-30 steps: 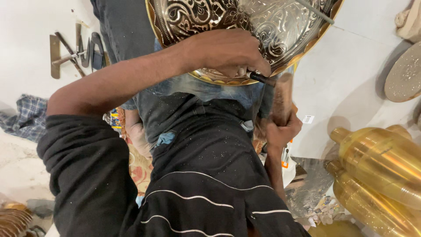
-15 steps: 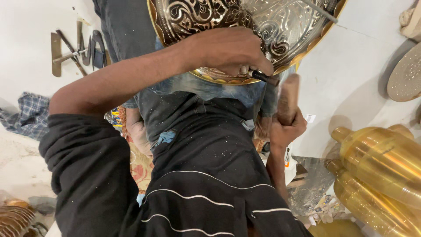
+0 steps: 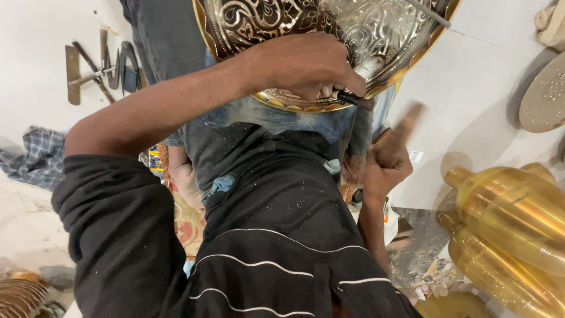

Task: The person sits on the floor with an ornate engraved brass tray on their lap and decorates it by hammering. They hold a small punch against the tray surface with one hand and strike it with a wooden mallet held in the other hand, repositioning the punch repeatedly across the pattern.

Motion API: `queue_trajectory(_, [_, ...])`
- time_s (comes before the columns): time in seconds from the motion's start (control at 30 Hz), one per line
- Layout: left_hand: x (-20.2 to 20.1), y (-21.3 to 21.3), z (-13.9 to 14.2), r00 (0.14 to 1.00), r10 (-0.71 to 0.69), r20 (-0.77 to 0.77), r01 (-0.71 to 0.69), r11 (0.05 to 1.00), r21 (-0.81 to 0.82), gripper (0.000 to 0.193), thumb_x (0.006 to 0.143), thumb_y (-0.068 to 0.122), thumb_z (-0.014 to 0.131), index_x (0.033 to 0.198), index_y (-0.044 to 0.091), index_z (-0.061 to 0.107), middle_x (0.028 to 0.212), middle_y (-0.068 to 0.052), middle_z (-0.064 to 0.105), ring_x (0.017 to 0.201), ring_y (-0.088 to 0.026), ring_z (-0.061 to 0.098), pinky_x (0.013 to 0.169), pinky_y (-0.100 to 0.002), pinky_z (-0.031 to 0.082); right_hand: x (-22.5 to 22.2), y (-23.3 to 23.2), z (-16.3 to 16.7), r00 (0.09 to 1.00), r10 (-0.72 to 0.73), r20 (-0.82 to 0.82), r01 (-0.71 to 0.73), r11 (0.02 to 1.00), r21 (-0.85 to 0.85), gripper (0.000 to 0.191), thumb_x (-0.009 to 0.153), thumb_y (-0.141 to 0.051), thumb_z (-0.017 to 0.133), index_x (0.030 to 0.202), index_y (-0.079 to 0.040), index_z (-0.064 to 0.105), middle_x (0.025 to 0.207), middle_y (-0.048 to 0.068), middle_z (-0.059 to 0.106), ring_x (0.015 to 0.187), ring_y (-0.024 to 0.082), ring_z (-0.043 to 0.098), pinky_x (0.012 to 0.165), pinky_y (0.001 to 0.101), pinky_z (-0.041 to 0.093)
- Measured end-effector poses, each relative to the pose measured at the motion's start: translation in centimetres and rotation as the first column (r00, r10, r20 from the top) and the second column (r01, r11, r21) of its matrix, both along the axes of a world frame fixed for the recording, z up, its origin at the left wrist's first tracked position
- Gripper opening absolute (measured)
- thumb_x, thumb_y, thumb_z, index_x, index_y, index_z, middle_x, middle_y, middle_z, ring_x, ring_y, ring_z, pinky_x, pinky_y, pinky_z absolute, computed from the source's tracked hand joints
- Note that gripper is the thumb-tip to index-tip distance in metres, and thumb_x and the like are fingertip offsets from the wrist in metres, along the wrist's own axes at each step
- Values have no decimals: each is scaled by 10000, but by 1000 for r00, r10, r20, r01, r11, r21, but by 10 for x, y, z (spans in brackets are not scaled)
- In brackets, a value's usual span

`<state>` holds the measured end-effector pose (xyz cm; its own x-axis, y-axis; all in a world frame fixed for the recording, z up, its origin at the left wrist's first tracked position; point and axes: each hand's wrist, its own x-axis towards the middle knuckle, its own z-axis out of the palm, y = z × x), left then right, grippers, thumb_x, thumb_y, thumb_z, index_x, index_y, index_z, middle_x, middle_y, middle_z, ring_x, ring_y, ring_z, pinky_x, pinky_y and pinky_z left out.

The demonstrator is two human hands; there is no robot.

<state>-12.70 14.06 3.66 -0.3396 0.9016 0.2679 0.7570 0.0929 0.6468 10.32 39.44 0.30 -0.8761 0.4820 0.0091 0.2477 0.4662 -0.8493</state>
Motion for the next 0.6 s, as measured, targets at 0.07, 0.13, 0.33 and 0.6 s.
queue_trajectory(0.07, [-3,-1,0,1000,4,-25,-3,999,39,604,639,-55,743,1187,197,723,635,-144,610,673,-401,642,532,-505,459,-3,1,4,1000,9,-7,-10,999,-32,106,840,48,757,824,34,653,799,49,655,752,121,606,705,307,505])
queue_trajectory(0.13, [-3,-2,1,996,-11,-86,17,997,74,472,679,-26,756,1121,129,697,673,-124,620,750,-400,647,583,-513,458,-2,4,7,987,74,142,-74,997,-7,307,689,45,603,974,31,716,779,-8,633,769,51,559,708,257,497])
queue_trajectory(0.33, [-1,-7,6,1000,-9,6,8,998,60,717,657,-60,741,1289,280,727,635,-157,602,657,-414,627,533,-523,451,3,9,-6,993,36,110,-36,999,4,154,817,71,770,852,13,632,809,2,636,760,67,575,688,275,497])
queue_trajectory(0.6, [-2,-5,2,1000,-1,23,-1,996,84,528,645,-51,762,1138,124,693,635,-137,609,644,-381,644,519,-493,455,0,7,9,995,7,95,-6,1000,-9,144,825,88,735,901,35,626,789,12,590,736,77,514,672,269,455])
